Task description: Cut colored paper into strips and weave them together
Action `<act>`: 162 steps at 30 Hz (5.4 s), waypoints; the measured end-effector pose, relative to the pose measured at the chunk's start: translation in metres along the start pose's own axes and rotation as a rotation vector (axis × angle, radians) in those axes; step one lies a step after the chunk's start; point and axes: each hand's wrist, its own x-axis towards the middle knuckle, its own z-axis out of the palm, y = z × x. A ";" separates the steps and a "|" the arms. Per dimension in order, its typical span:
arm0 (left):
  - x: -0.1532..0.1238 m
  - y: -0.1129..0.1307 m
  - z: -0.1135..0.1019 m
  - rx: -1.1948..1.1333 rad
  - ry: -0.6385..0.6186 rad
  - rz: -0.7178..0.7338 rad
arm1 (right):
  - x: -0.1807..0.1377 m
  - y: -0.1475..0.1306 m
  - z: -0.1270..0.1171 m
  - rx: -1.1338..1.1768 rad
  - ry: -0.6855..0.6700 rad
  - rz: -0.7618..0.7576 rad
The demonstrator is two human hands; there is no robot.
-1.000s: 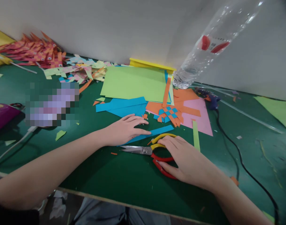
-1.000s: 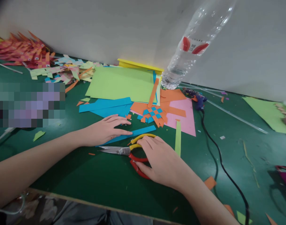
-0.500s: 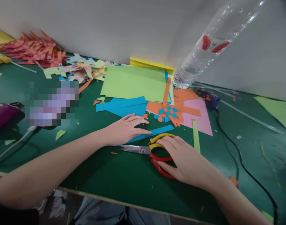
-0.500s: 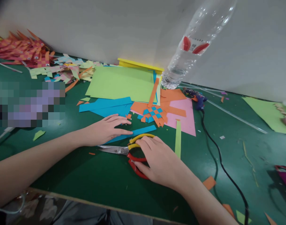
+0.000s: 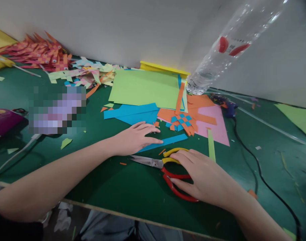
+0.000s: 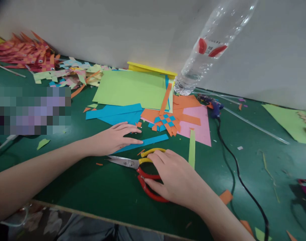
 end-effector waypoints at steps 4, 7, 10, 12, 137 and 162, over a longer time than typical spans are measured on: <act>0.000 0.000 0.000 -0.011 -0.004 -0.005 | -0.003 0.003 -0.001 -0.016 0.001 0.005; 0.000 -0.001 -0.001 -0.011 -0.013 -0.003 | -0.004 0.005 -0.001 -0.024 0.007 0.003; -0.001 -0.001 0.000 -0.012 -0.005 0.005 | -0.004 0.006 0.000 -0.043 0.026 0.012; -0.001 -0.001 0.000 -0.018 0.001 0.005 | -0.004 0.007 0.001 -0.056 0.039 0.019; 0.003 0.001 0.002 0.103 0.047 0.031 | 0.013 0.002 0.004 -0.008 0.022 -0.105; -0.001 0.003 -0.011 -0.040 0.310 -0.183 | -0.007 0.079 -0.004 0.032 0.636 0.389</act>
